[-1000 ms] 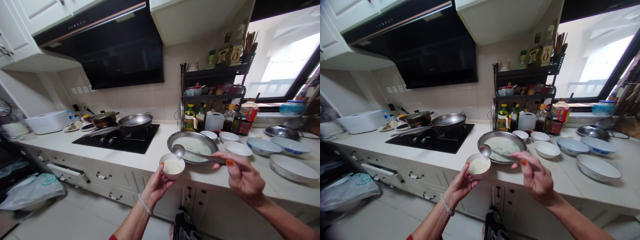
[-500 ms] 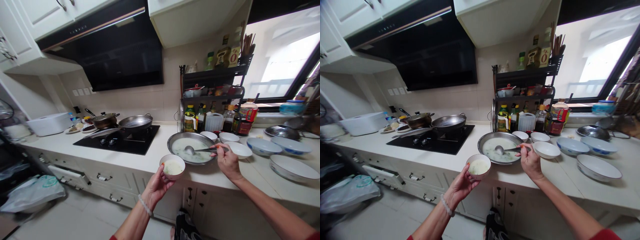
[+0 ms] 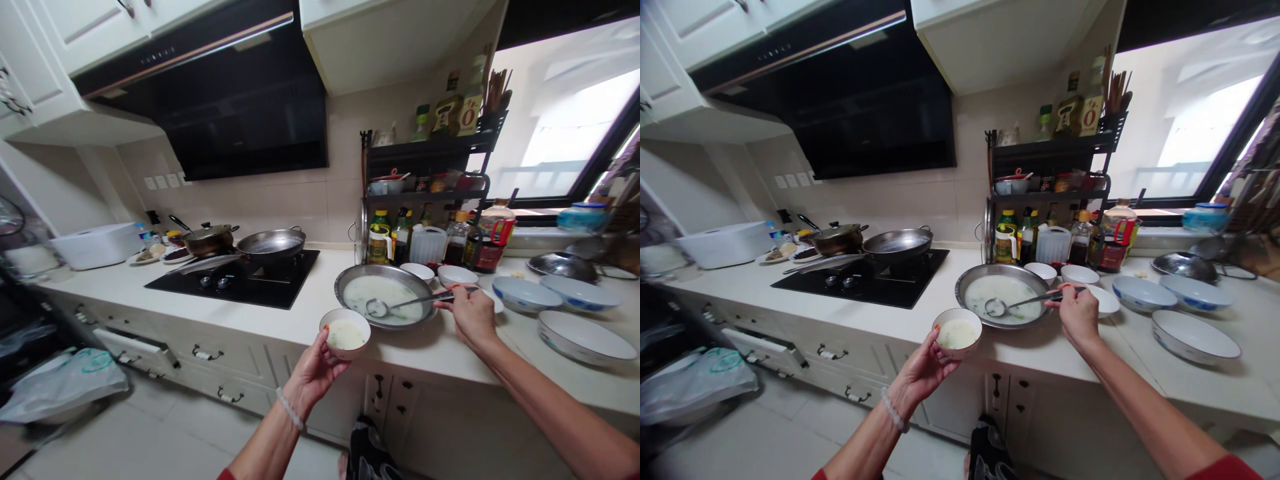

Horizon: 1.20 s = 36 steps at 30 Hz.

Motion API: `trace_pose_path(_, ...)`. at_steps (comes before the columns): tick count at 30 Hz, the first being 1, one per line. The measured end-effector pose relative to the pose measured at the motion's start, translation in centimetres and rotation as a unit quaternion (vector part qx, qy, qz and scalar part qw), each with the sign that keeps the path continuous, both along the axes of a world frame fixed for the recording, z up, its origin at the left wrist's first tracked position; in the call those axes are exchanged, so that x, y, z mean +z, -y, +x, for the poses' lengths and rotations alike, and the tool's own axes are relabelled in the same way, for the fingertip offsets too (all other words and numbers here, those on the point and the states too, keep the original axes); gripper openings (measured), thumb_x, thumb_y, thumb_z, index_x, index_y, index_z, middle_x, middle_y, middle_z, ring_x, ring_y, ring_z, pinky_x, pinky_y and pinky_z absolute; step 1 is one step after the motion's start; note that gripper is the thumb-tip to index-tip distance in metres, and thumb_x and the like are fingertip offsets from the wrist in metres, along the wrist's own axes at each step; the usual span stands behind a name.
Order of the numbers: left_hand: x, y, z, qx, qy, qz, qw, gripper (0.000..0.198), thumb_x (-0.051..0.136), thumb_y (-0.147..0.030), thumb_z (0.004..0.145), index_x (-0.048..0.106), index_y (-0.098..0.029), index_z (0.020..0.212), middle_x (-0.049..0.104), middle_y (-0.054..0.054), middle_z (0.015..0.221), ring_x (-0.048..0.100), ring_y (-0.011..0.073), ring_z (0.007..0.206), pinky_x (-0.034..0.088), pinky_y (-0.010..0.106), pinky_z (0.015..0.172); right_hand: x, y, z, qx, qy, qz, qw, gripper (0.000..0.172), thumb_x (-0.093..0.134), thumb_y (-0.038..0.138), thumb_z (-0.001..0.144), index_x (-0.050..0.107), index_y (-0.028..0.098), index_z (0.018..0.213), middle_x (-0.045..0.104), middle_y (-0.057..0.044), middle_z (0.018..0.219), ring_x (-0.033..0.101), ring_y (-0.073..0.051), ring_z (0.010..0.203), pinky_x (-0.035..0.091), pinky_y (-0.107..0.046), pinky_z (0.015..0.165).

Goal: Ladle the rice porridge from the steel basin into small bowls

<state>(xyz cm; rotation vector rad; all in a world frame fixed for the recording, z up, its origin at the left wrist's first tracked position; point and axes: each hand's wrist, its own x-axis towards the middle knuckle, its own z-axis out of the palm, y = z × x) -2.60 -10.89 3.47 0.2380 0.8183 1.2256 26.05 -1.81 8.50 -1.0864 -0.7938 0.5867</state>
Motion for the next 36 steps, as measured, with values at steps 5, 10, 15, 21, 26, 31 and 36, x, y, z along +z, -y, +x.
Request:
trace_pose_path(5,0.2,0.1,0.1,-0.010,-0.001,-0.005,1.000,0.027,0.052,-0.034,0.093,0.058,-0.009,0.104,0.067,0.004,0.068,0.065,0.0159,0.059,0.053,0.028,0.057,0.7,0.1,-0.1,-0.018,0.002,0.002,1.000,0.009,0.054,0.016,0.067,0.058,0.020,0.061,0.063,-0.003,0.054,0.058,-0.016,0.037,0.051,-0.027,0.032)
trace_pose_path(10,0.2,0.1,0.2,-0.005,-0.003,-0.005,1.000,0.027,0.052,-0.034,0.093,0.057,-0.010,0.103,0.066,0.003,0.066,0.065,0.0161,0.059,0.053,0.028,0.056,1.1,-0.1,0.1,-0.019,0.005,0.007,1.000,0.009,0.053,0.014,0.068,0.057,0.019,0.063,0.061,-0.002,0.055,0.059,-0.015,0.040,0.051,-0.024,0.033)
trace_pose_path(15,0.0,-0.1,0.1,-0.005,-0.005,-0.003,1.000,0.027,0.052,-0.034,0.093,0.057,-0.010,0.104,0.067,0.003,0.068,0.065,0.0159,0.059,0.053,0.028,0.056,2.0,-0.1,0.2,-0.020,-0.001,0.001,1.000,0.012,0.053,0.014,0.070,0.058,0.019,0.060,0.061,-0.002,0.060,0.060,-0.014,0.044,0.054,-0.024,0.037)
trace_pose_path(21,-0.3,0.0,0.1,-0.003,-0.004,-0.003,1.000,0.024,0.052,-0.033,0.093,0.058,-0.010,0.099,0.061,0.000,0.058,0.062,0.0149,0.053,0.052,0.028,0.053,4.4,0.7,0.0,0.007,-0.009,0.026,1.000,0.014,0.055,0.016,0.074,0.057,0.021,0.061,0.062,-0.001,0.065,0.065,-0.016,0.056,0.057,-0.027,0.041)
trace_pose_path(26,-0.4,0.0,0.1,-0.001,0.006,0.001,1.000,0.024,0.053,-0.033,0.093,0.058,-0.011,0.099,0.063,0.001,0.060,0.063,0.0151,0.055,0.053,0.028,0.056,5.4,2.3,-1.1,0.070,0.022,0.055,0.996,0.011,0.055,0.020,0.079,0.059,0.021,0.068,0.065,-0.003,0.069,0.068,-0.018,0.064,0.059,-0.029,0.048)
trace_pose_path(31,-0.4,0.0,0.1,-0.006,0.008,0.005,1.000,0.023,0.053,-0.033,0.093,0.058,-0.011,0.098,0.061,0.000,0.057,0.061,0.0142,0.052,0.054,0.028,0.056,4.4,5.9,-3.3,0.109,0.145,0.070,0.981,0.017,0.052,0.034,0.088,0.060,0.020,0.084,0.070,-0.006,0.077,0.067,-0.017,0.057,0.059,-0.031,0.052)
trace_pose_path(36,-0.3,0.2,0.1,-0.002,0.016,0.009,1.000,0.019,0.052,-0.030,0.093,0.058,-0.012,0.094,0.062,0.001,0.059,0.062,0.0148,0.054,0.054,0.028,0.055,1.8,9.7,-3.7,0.145,0.375,0.238,0.884,0.020,0.047,0.025,0.093,0.061,0.025,0.107,0.073,-0.005,0.095,0.069,-0.016,0.061,0.058,-0.037,0.077)
